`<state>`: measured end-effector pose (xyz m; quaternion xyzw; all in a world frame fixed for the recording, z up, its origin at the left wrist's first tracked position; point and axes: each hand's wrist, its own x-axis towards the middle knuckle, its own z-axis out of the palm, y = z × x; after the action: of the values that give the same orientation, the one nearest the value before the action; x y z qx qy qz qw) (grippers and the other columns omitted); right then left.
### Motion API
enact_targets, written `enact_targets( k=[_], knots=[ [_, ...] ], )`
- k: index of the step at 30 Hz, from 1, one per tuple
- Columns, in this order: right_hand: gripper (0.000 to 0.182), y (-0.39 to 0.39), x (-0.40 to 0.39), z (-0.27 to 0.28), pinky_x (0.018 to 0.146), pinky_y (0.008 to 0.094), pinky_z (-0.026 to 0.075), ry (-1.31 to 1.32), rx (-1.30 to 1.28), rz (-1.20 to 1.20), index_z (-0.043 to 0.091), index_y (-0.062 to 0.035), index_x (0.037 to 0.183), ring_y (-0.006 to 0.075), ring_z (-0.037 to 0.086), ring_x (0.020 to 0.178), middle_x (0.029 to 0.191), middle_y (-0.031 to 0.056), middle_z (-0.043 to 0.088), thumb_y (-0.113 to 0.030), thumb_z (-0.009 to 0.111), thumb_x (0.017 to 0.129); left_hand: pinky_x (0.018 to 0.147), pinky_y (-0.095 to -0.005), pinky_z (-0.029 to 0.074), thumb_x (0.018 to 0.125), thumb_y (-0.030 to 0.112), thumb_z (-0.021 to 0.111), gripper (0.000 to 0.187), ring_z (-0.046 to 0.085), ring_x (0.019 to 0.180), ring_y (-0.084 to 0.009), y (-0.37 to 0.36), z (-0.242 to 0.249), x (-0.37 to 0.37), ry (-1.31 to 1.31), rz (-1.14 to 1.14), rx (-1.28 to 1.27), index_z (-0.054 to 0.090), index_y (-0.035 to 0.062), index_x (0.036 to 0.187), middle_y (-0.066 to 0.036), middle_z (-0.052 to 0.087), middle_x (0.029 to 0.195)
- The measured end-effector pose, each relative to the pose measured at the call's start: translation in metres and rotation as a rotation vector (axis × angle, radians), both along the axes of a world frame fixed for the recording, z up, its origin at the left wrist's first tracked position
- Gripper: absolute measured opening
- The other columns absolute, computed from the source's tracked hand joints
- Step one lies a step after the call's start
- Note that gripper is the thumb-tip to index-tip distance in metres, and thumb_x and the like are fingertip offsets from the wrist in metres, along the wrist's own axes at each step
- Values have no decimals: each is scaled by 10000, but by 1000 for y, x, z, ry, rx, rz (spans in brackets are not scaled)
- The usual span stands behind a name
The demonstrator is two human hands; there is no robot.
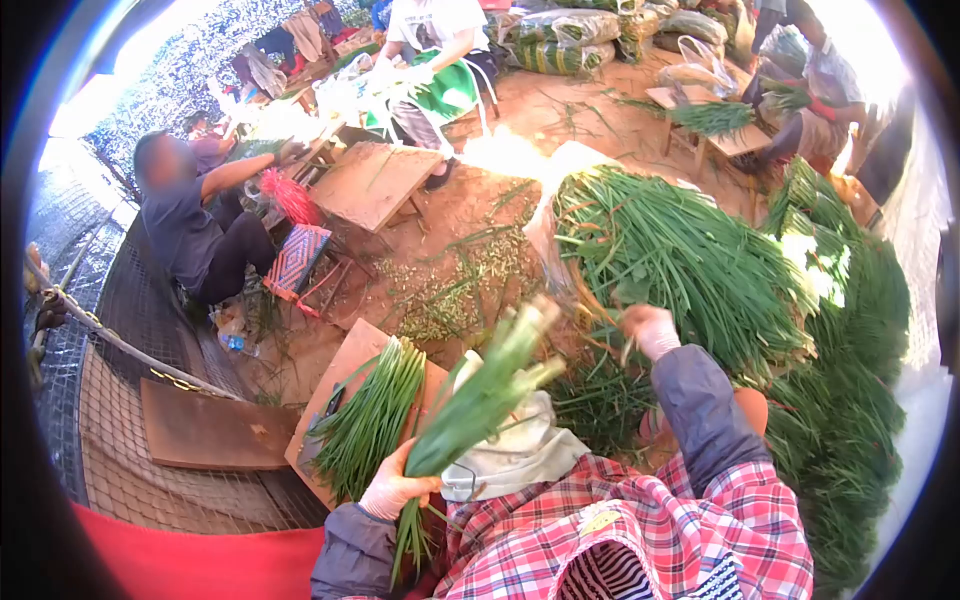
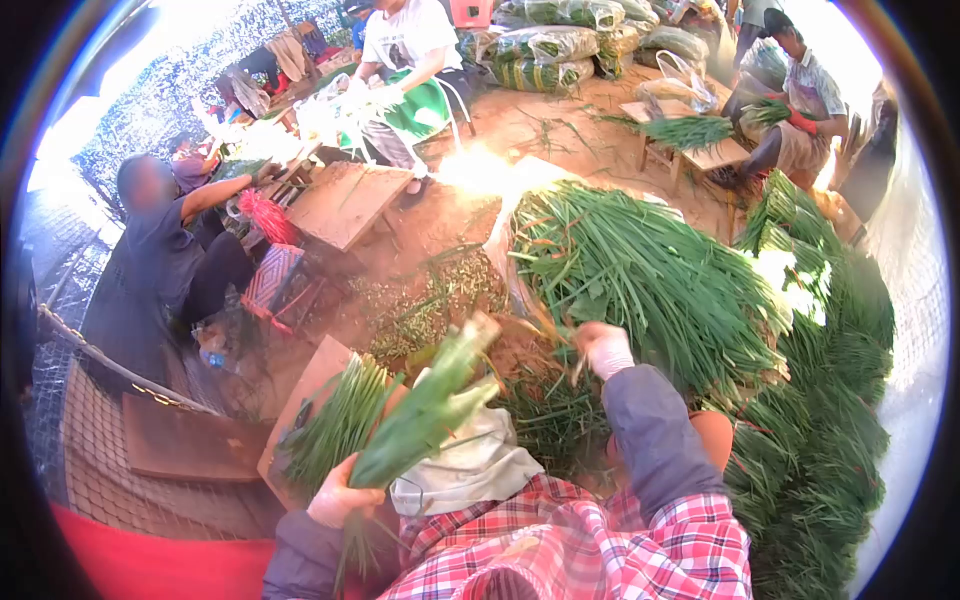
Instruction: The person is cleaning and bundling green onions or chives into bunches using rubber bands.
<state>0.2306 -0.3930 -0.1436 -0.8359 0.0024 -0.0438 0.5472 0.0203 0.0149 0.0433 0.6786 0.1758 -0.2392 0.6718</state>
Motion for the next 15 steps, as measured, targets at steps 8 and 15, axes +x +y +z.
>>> enact_targets(
  k=[8,15],
  knots=[
    [496,4,-49,33,822,374,481,282,-521,317,608,-68,1130,328,614,935,1000,192,639,-321,683,710,460,-277,419,725,31,621,461,505,508,-164,10,-27,-8,7,191,-473,490,52,1166,-112,551,707],
    [274,67,-23,154,783,319,490,-231,-28,402,627,-7,1036,275,639,852,900,185,657,-142,603,799,465,-269,420,724,0,629,458,522,520,-163,-15,-36,4,89,121,-435,498,43,1161,-97,561,718]
  ],
)
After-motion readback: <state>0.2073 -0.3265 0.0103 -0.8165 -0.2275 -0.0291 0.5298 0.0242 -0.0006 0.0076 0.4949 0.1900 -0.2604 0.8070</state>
